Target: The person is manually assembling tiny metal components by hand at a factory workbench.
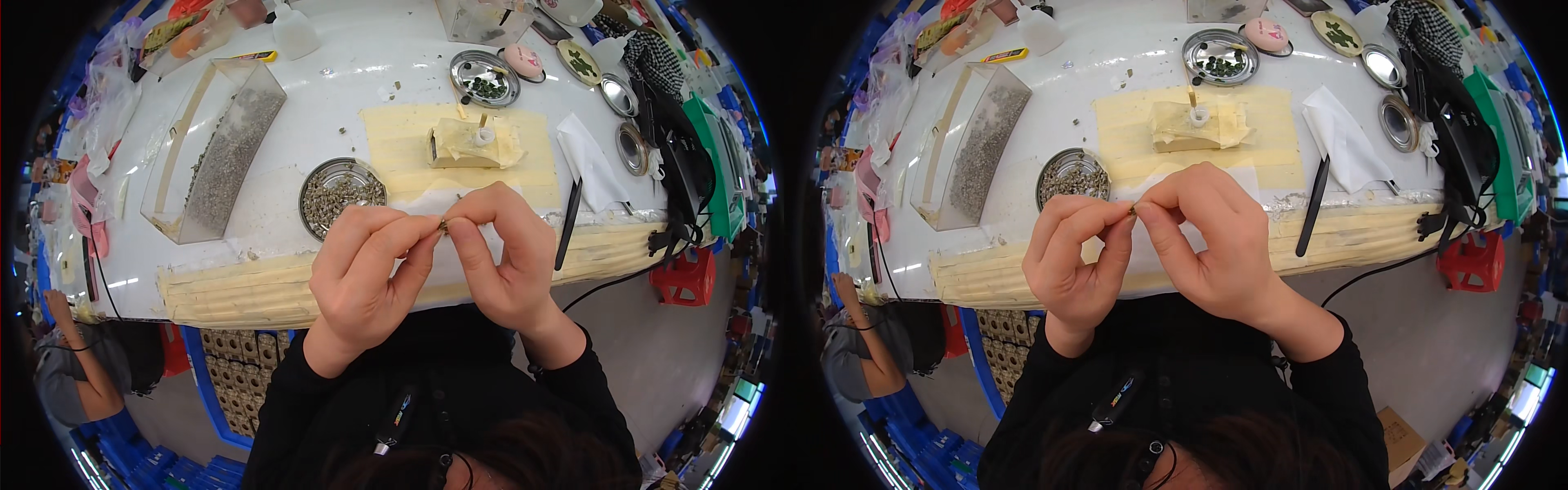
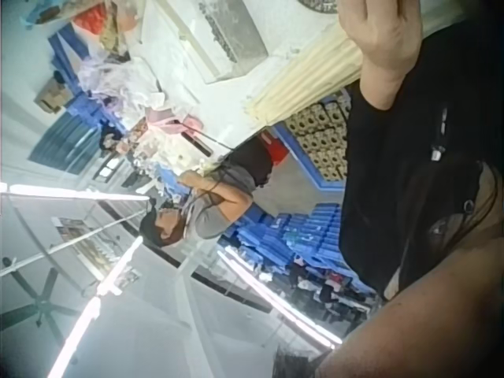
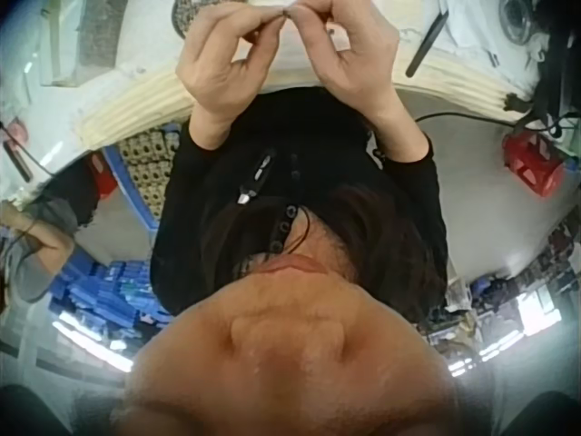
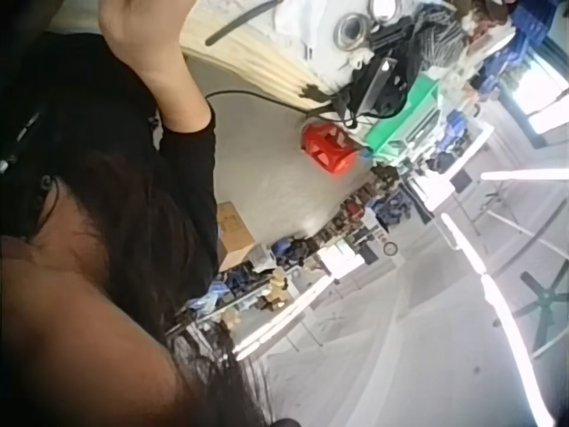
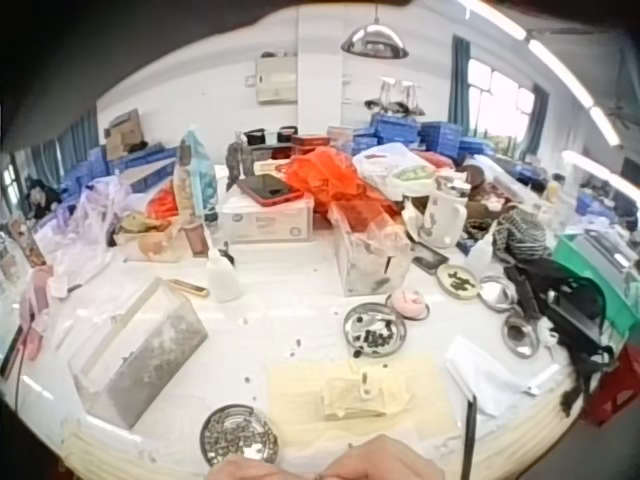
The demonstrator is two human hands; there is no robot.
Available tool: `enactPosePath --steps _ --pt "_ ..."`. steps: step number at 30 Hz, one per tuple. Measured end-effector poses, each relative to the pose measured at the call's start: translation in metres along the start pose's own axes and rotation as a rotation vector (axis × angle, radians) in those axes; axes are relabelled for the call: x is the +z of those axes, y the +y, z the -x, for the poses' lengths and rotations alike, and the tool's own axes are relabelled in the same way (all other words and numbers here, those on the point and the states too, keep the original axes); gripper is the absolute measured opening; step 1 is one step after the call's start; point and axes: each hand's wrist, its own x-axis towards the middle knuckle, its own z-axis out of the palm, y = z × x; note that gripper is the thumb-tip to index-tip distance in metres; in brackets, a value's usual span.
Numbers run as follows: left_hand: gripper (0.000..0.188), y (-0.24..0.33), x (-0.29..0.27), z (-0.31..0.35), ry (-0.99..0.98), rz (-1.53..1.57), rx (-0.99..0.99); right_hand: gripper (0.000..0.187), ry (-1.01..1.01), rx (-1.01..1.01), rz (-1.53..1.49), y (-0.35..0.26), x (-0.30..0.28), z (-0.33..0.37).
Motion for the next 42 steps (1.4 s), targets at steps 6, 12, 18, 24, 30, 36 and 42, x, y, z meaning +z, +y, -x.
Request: enactPosePath --steps 6,12,18,24,30,36,42 --pt "0.024 0.004 -0.003 0.000 -0.042 0.085 -0.077 0.007 -0.074 0.181 -0.232 -0.001 0.000 0.001" --pt "0.025 0.003 -0.005 -0.001 -0.067 0.091 -0.035 0.005 -0.102 0.222 -0.327 -0.006 -0.005 0.000" --pt "0.020 0.000 0.000 0.000 -0.050 -0.035 0.071 0.003 0.006 -0.192 0.226 0.001 -0.001 -0.001" --pt "0.026 0.003 -0.007 -0.002 -0.091 0.173 -0.032 0.010 -0.187 0.422 -0.638 0.000 -0.008 0.006" --pt "0.023 0.000 -0.003 0.001 -0.052 0.036 0.075 0.012 -0.127 0.450 -0.627 -0.009 -0.009 0.004" --pt "0.025 0.002 0.001 0.000 -0.016 -0.117 0.149 0.010 -0.056 0.249 -0.341 -0.004 -0.007 0.009" --pt "0.027 0.003 -0.005 0.000 -0.069 0.033 0.126 0.012 -0.141 0.518 -0.757 -0.005 -0.010 0.008"
